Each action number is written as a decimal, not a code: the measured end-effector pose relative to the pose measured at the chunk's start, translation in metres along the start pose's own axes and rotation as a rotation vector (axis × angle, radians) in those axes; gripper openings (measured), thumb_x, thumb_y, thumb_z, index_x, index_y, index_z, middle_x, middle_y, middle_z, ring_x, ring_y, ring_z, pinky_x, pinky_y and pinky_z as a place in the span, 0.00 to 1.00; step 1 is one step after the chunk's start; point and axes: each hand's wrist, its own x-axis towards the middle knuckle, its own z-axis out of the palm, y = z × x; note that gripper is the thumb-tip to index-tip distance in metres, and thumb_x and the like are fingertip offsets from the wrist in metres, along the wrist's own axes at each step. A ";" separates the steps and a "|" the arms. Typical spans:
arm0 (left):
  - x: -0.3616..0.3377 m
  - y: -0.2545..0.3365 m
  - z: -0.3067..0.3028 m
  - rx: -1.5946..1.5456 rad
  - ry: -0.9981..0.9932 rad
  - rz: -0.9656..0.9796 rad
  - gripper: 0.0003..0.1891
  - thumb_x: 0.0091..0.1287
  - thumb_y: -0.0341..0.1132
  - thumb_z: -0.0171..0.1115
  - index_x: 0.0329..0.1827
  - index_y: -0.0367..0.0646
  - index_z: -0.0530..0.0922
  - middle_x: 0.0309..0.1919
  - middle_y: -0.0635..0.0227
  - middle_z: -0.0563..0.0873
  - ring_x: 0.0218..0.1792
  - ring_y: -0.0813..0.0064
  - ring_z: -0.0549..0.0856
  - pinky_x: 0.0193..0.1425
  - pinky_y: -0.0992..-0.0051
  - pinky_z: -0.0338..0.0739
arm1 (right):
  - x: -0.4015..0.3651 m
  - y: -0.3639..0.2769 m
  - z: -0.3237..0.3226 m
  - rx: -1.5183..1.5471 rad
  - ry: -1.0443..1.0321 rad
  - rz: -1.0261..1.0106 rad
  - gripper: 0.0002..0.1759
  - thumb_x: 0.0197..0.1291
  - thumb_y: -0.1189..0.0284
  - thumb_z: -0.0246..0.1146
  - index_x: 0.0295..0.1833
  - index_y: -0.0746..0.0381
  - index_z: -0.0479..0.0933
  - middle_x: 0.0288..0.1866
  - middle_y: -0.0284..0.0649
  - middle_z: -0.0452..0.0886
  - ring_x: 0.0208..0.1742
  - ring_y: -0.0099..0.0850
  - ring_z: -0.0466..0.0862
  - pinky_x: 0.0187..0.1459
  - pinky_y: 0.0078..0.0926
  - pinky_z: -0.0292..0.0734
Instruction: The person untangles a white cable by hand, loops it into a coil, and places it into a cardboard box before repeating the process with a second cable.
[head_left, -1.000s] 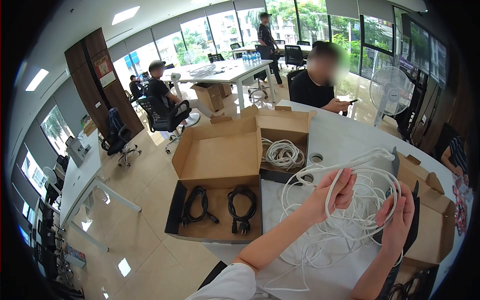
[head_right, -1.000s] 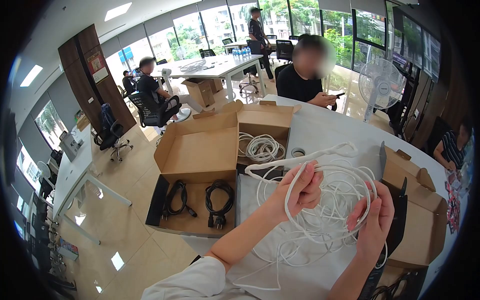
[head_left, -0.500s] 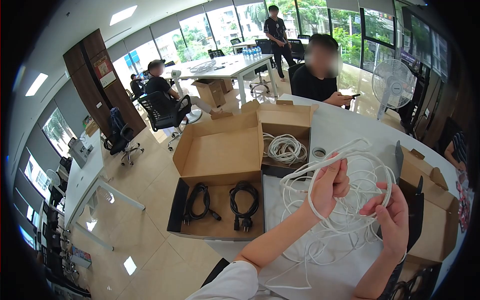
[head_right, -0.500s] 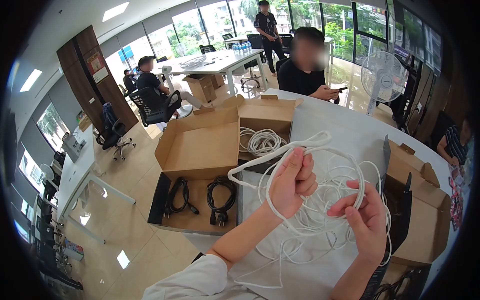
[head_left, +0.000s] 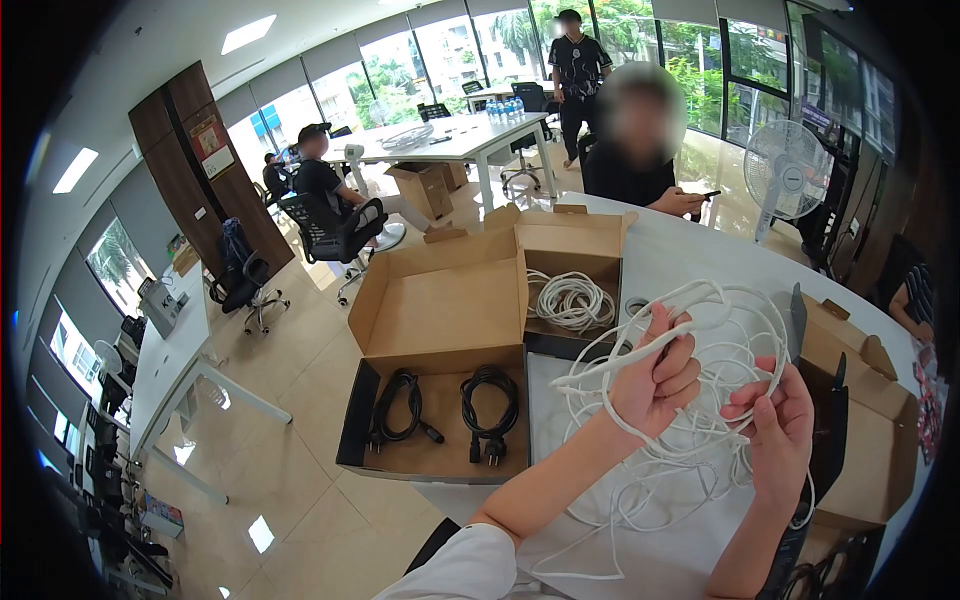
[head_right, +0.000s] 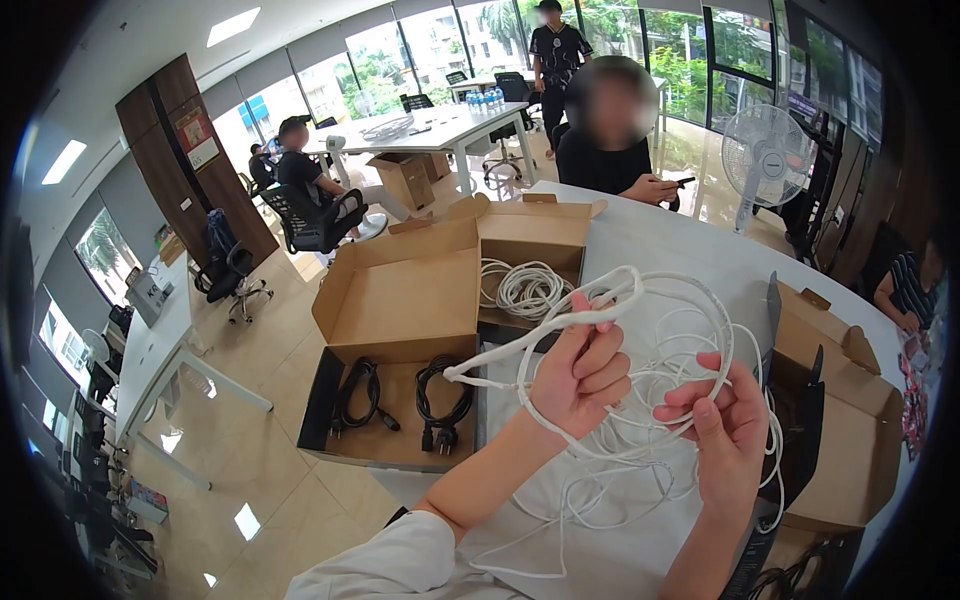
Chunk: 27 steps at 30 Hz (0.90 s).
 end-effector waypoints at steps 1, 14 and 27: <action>0.001 0.000 -0.001 -0.008 -0.036 0.004 0.19 0.77 0.52 0.40 0.35 0.50 0.69 0.12 0.80 0.55 0.12 0.86 0.53 0.15 0.82 0.49 | 0.001 -0.001 0.004 -0.026 0.056 -0.017 0.22 0.67 0.71 0.60 0.62 0.66 0.64 0.43 0.43 0.82 0.35 0.28 0.86 0.42 0.17 0.78; 0.005 0.007 -0.013 -0.119 0.041 0.130 0.13 0.77 0.44 0.40 0.38 0.48 0.69 0.13 0.79 0.55 0.14 0.83 0.54 0.19 0.79 0.50 | 0.005 0.019 0.023 -1.209 0.089 -0.726 0.07 0.61 0.71 0.61 0.43 0.61 0.80 0.53 0.42 0.77 0.61 0.46 0.71 0.65 0.46 0.63; 0.001 0.004 -0.005 -0.197 0.029 0.145 0.10 0.75 0.39 0.42 0.41 0.45 0.68 0.18 0.75 0.59 0.20 0.80 0.59 0.26 0.78 0.58 | 0.009 0.030 0.030 -1.203 -0.155 -0.905 0.26 0.64 0.49 0.51 0.42 0.62 0.78 0.48 0.44 0.79 0.49 0.43 0.79 0.56 0.49 0.70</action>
